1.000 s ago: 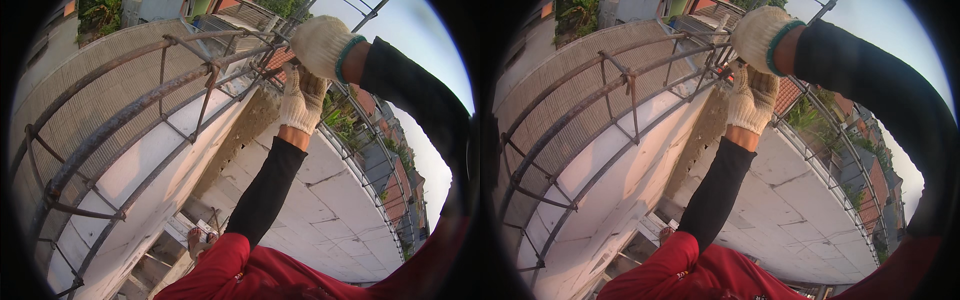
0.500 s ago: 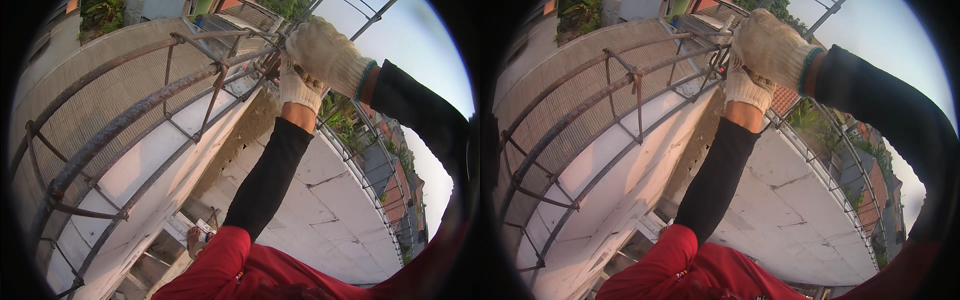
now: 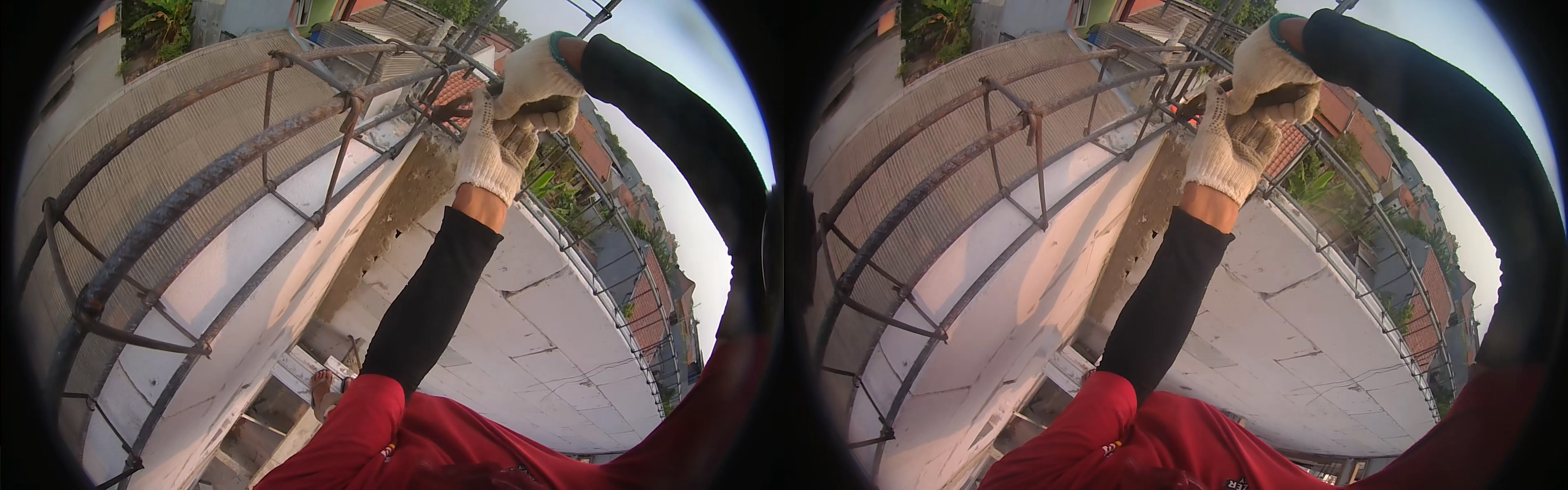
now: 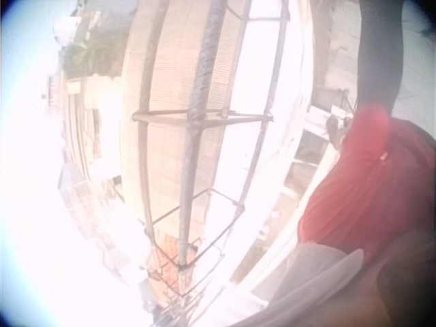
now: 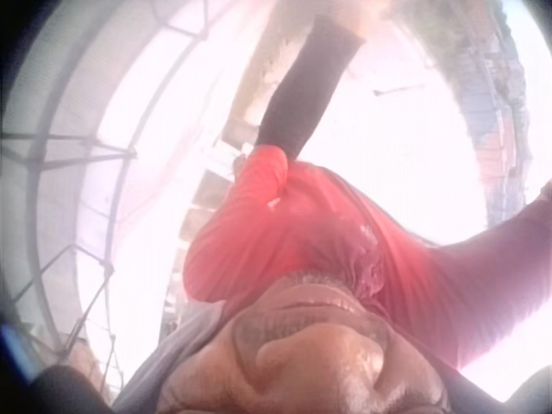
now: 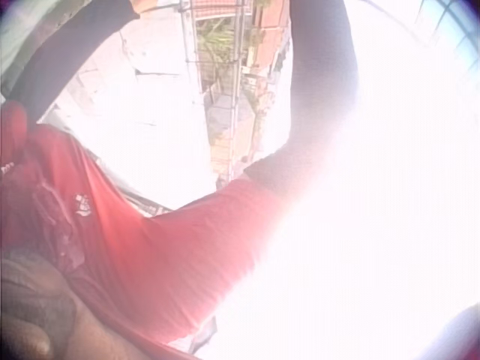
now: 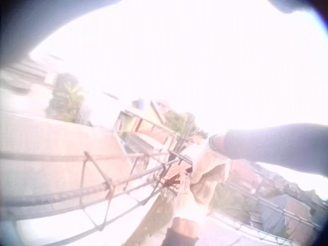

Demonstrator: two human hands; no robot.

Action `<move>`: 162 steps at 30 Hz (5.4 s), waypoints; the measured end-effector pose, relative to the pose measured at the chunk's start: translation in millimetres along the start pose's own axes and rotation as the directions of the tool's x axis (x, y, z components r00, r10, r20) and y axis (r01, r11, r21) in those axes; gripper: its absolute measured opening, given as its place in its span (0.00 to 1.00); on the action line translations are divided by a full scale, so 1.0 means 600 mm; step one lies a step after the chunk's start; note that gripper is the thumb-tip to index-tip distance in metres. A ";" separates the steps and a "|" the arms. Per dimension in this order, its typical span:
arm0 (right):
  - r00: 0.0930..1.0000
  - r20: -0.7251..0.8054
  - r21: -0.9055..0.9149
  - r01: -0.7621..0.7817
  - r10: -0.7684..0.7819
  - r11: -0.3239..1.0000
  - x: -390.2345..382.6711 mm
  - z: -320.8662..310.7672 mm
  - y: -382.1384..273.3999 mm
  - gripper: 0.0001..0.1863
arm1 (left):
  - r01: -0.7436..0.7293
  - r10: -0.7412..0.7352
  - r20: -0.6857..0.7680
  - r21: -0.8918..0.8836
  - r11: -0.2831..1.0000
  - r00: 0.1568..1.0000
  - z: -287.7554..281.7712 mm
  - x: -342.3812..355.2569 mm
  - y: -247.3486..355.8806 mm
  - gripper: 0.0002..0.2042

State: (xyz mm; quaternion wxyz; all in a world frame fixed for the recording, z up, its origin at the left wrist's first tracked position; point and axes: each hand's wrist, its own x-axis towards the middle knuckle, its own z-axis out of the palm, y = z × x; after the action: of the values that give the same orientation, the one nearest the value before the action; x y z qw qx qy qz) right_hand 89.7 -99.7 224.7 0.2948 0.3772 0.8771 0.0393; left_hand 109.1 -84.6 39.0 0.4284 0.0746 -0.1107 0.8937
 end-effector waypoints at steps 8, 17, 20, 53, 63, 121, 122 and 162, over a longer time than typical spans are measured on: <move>0.385 -0.255 -0.888 -0.457 -0.887 0.057 0.017 0.073 0.047 0.25 | -0.011 0.010 -0.016 -0.122 0.992 1.000 0.022 0.003 0.017 0.21; 0.819 -0.382 -0.455 0.237 -0.429 0.858 0.030 -0.002 0.058 0.15 | -0.152 0.153 -0.229 0.022 0.988 0.961 -0.040 -0.011 0.001 0.24; 0.998 -0.014 -0.053 0.053 -0.054 0.997 0.008 -0.004 0.041 0.16 | -0.137 0.135 -0.276 0.014 0.991 0.952 -0.028 -0.016 0.002 0.23; 0.998 0.033 -0.163 0.053 -0.048 0.985 -0.019 0.046 0.068 0.20 | 0.032 0.033 -0.280 0.224 0.974 0.959 -0.039 -0.027 0.016 0.15; 0.832 -0.094 0.621 0.479 -0.547 0.621 0.047 0.242 0.140 0.23 | -0.041 0.161 -0.162 0.572 0.819 0.973 -0.114 -0.084 0.064 0.15; 0.890 -0.075 0.888 -0.146 -0.450 -0.436 0.009 0.888 0.266 0.16 | -0.229 0.556 -0.299 0.687 0.689 0.775 -0.097 -0.024 0.063 0.24; 0.887 -0.070 0.884 -0.157 -0.456 -0.441 0.005 0.888 0.266 0.17 | -0.256 0.559 -0.345 0.629 0.734 0.754 -0.092 -0.017 0.064 0.23; 0.950 0.061 0.772 -0.240 -0.307 -0.588 0.037 1.011 0.282 0.34 | 0.217 0.176 0.352 -0.079 -0.973 0.919 -0.002 0.024 0.129 0.11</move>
State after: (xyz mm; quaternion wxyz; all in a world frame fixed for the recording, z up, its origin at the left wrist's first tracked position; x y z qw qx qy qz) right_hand 517.1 -56.9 -236.1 -0.0736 0.3951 0.3789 -0.8336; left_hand 39.2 -120.6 30.8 0.2426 -0.3054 -0.9104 -0.1381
